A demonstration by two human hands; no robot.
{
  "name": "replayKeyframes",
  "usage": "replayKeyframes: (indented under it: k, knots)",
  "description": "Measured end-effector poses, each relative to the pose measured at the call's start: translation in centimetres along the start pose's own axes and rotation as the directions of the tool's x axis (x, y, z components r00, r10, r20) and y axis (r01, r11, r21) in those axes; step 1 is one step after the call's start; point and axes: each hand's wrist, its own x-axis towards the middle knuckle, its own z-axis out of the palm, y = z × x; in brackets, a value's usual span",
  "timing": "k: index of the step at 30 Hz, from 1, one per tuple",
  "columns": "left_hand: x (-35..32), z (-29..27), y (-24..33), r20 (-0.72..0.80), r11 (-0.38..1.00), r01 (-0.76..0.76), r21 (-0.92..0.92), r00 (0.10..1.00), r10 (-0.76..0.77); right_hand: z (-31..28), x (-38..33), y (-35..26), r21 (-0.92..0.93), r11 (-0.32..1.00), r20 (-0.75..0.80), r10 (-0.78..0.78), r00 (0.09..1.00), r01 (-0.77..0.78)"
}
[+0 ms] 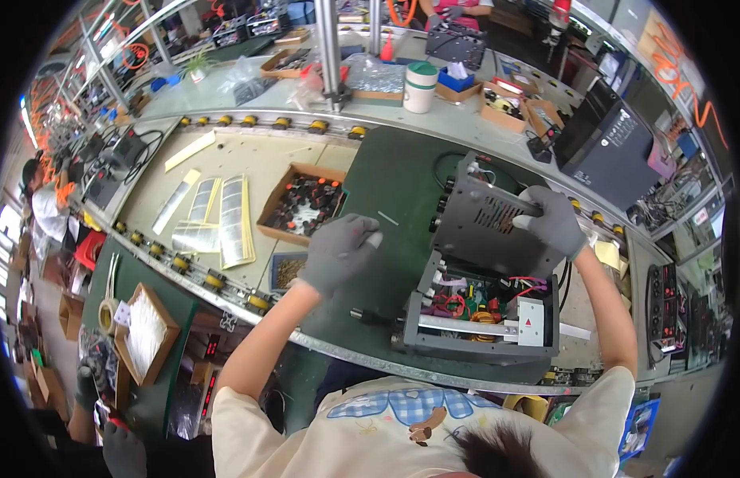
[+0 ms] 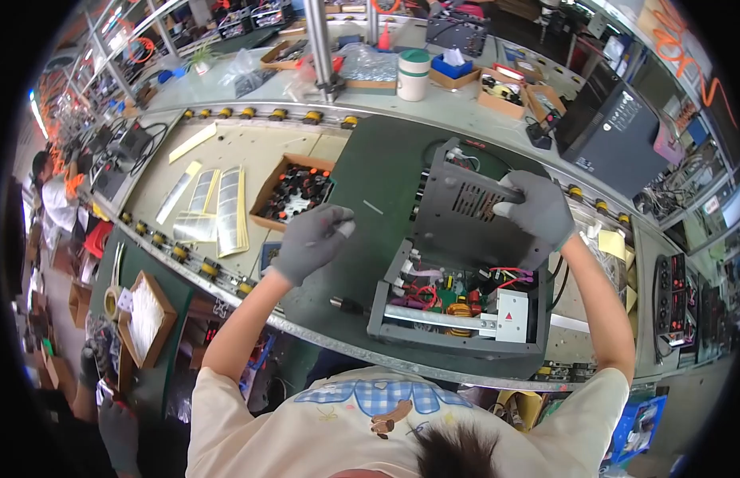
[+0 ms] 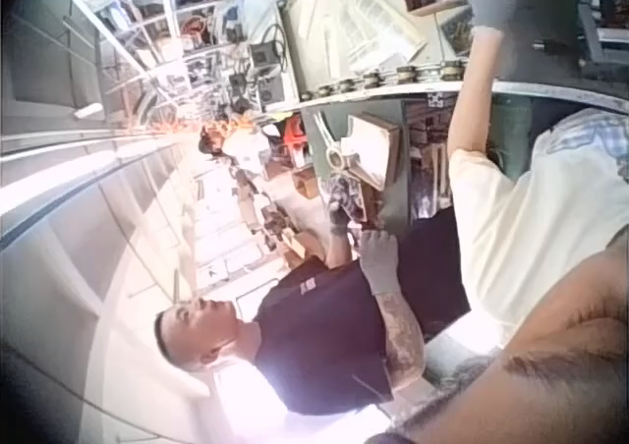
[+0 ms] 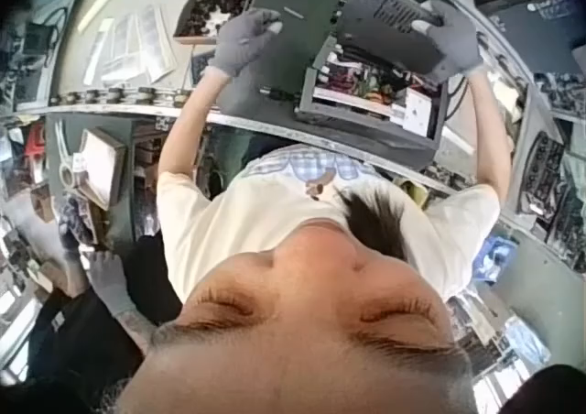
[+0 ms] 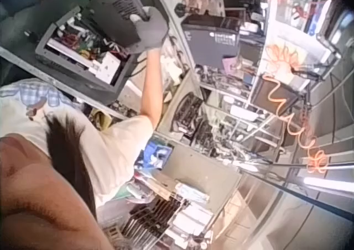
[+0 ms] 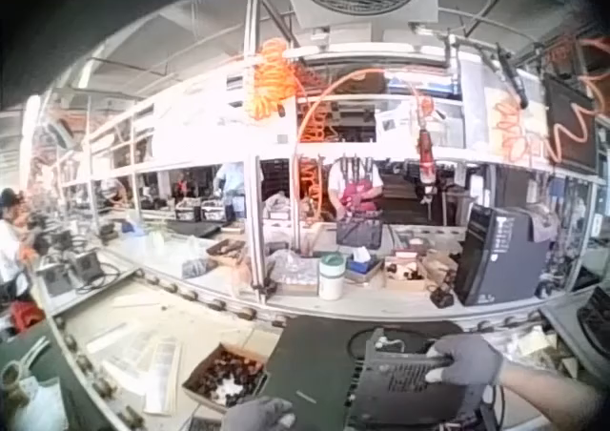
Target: Assembling electronic power units on a conveyor belt including gluing, screwing, and cable management.
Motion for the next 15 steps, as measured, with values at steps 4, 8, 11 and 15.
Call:
replayKeyframes:
  k: [4, 8, 11, 15]
  knots:
    - [6.7, 7.6, -3.8, -0.014, 0.724, -0.5, 0.476, 0.818, 0.575, -2.8, -1.0, 3.6, 0.118, 0.993, -0.103, 0.014, 0.995, -0.002]
    - [12.9, 12.3, -0.8, 0.254, 0.558, -0.56, 0.612, 0.808, 0.532, -5.9, -1.7, 6.7, 0.281, 0.959, -0.176, 0.096, 0.98, -0.043]
    - [17.1, 12.9, 0.7, 0.371, 0.472, -0.613, 0.633, 0.776, 0.511, -7.8, -1.7, 6.3, 0.4, 0.917, -0.231, 0.096, 0.968, 0.004]
    - [23.7, 16.3, 1.8, 0.216, 0.483, -0.62, 0.618, 0.725, 0.654, -8.1, 0.1, 5.1, 0.298, 0.95, -0.342, 0.019, 0.939, 0.089]
